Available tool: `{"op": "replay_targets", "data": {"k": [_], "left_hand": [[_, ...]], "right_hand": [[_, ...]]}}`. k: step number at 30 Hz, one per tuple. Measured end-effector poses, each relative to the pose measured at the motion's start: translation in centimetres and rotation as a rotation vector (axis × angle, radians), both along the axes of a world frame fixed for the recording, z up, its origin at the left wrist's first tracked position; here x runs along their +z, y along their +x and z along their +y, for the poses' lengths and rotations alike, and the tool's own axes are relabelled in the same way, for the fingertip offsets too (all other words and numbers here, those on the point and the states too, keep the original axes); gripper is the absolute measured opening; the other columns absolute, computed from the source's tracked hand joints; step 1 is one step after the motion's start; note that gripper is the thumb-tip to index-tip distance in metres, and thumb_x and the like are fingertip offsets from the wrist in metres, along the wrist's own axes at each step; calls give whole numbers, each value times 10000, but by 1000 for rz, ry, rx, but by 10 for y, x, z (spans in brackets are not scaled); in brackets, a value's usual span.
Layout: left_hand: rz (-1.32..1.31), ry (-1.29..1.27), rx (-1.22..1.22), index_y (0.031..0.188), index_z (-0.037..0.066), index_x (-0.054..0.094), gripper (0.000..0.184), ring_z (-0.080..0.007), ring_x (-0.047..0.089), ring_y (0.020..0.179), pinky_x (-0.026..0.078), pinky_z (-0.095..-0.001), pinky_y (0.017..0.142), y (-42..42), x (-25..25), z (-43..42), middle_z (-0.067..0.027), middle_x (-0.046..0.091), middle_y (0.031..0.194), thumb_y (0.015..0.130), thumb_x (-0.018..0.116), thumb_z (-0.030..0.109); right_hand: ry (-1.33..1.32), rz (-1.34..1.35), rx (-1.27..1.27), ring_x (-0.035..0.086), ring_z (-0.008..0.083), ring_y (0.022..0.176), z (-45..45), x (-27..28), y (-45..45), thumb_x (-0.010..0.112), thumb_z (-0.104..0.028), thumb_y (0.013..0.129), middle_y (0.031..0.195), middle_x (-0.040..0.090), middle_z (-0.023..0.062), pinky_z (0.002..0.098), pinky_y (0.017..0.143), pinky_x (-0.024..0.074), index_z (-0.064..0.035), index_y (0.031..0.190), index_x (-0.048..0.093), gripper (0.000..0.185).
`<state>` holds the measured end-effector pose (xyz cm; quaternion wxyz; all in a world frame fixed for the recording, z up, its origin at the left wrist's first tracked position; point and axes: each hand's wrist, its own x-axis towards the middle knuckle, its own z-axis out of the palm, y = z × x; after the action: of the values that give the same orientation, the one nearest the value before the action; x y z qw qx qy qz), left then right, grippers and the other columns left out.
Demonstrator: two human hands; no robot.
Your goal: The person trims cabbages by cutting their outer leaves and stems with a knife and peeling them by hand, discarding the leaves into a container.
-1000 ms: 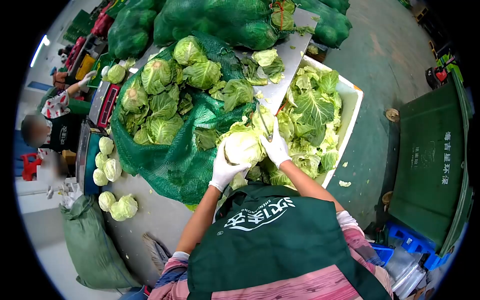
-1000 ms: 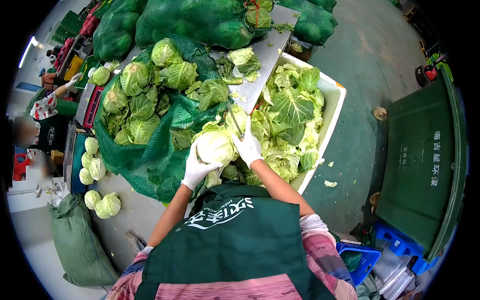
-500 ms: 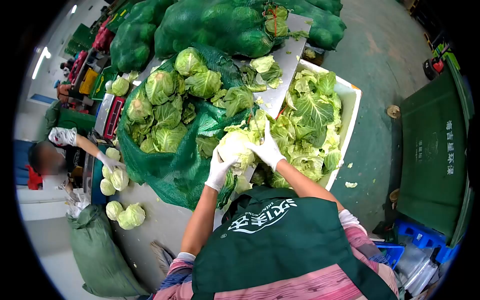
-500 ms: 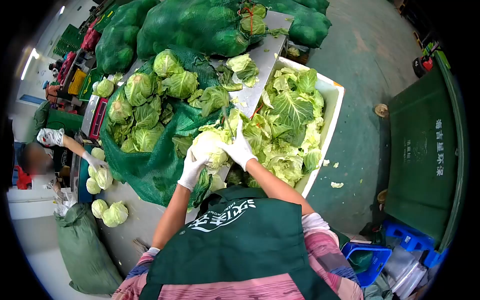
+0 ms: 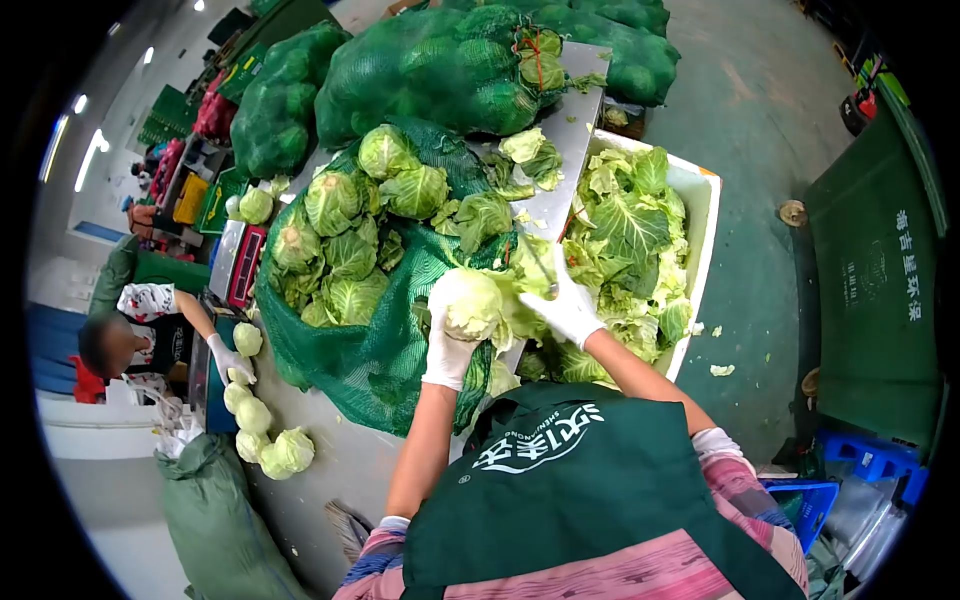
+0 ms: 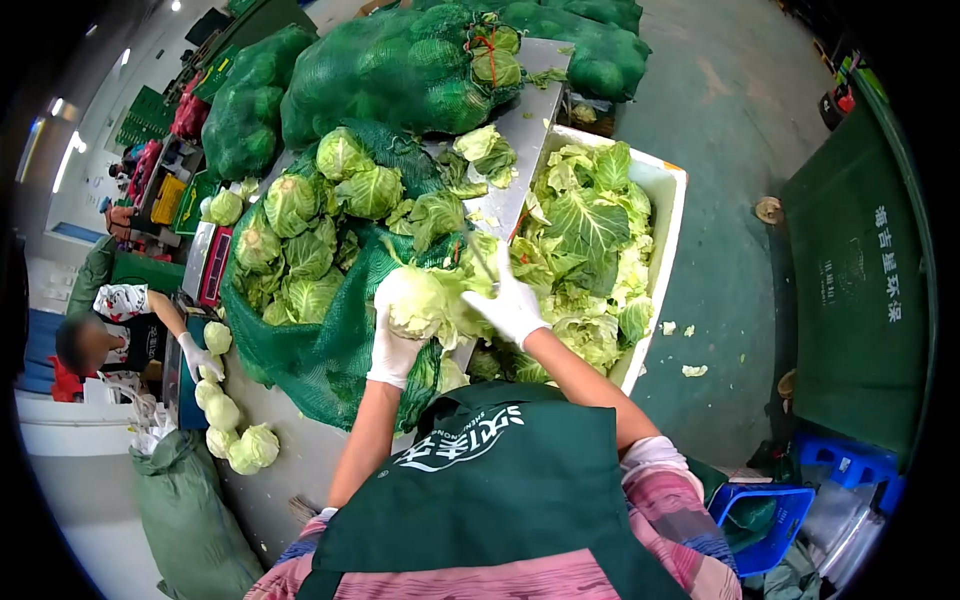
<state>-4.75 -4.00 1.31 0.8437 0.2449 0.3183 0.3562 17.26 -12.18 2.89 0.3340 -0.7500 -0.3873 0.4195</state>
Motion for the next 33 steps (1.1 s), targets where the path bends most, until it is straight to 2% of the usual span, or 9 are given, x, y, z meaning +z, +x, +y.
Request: {"op": "replay_targets", "data": {"k": [6, 9, 12, 17, 19, 22, 26, 28, 33], "left_hand": [[282, 276, 184, 1379, 70, 304, 678, -252, 578, 1101, 531, -406, 890, 24, 5, -16, -133, 489, 1270, 829, 698, 107], [267, 303, 149, 1371, 59, 329, 647, -254, 552, 1136, 508, -413, 934, 20, 5, -17, -123, 483, 1289, 833, 685, 107], [203, 266, 150, 1362, 59, 356, 625, -263, 524, 1180, 485, -432, 971, 12, 5, -17, -120, 482, 1299, 831, 683, 103], [-7, 42, 7, 1420, 98, 327, 739, -315, 476, 1246, 444, -502, 999, 2, 11, -34, -137, 438, 1378, 853, 631, 463], [-50, -96, 18, 1448, 138, 309, 871, -333, 409, 1305, 396, -530, 1030, -3, 11, -38, -132, 382, 1446, 819, 511, 705], [-143, -133, 16, 1472, 180, 272, 927, -348, 357, 1342, 354, -541, 1059, 0, 20, -37, -132, 327, 1489, 781, 523, 746], [-190, -197, -3, 1474, 208, 282, 933, -347, 321, 1363, 302, -553, 1088, 4, 19, -37, -97, 303, 1510, 769, 463, 792], [-314, -227, -40, 1475, 199, 288, 895, -337, 313, 1368, 289, -550, 1095, 5, 6, -35, -101, 297, 1513, 811, 385, 791], [-80, -192, -164, 1471, 175, 298, 831, -333, 386, 1332, 336, -535, 1079, -7, 28, -17, -121, 355, 1483, 865, 352, 741]], "right_hand": [[332, -310, 89, 591, 339, 993, -1, 17, -42, 717, -583, 691, 1214, 530, 188, 377, 879, 472, -133, 1519, 165, 1092], [453, -64, 91, 588, 317, 995, -4, 10, -30, 726, -380, 765, 1131, 577, 172, 351, 884, 468, -32, 1314, 522, 681], [533, 26, 107, 596, 187, 917, -3, 8, -17, 713, -266, 773, 996, 618, 109, 298, 813, 474, -6, 1152, 618, 469], [247, 281, -67, 529, 110, 619, -12, 8, 25, 661, -172, 732, 724, 603, 54, 259, 599, 462, -52, 1027, 657, 318], [127, -98, -169, 588, 201, 638, -13, -45, 51, 645, -218, 768, 747, 629, 101, 312, 633, 501, -86, 1034, 656, 297], [138, -706, -64, 631, 282, 709, -24, -48, 54, 677, -329, 813, 782, 625, 100, 371, 687, 521, -142, 1234, 584, 470], [180, 494, 37, 583, 143, 630, -16, 36, 9, 686, -441, 827, 729, 586, 38, 285, 579, 453, -91, 1403, 437, 718], [88, 418, 196, 490, 49, 483, -17, 38, -9, 704, -383, 838, 736, 574, -1, 219, 419, 382, -159, 1440, 408, 708], [117, 529, 128, 491, 47, 498, -22, 54, -12, 779, -325, 780, 773, 621, 17, 215, 456, 400, -18, 1261, 574, 607]]}}
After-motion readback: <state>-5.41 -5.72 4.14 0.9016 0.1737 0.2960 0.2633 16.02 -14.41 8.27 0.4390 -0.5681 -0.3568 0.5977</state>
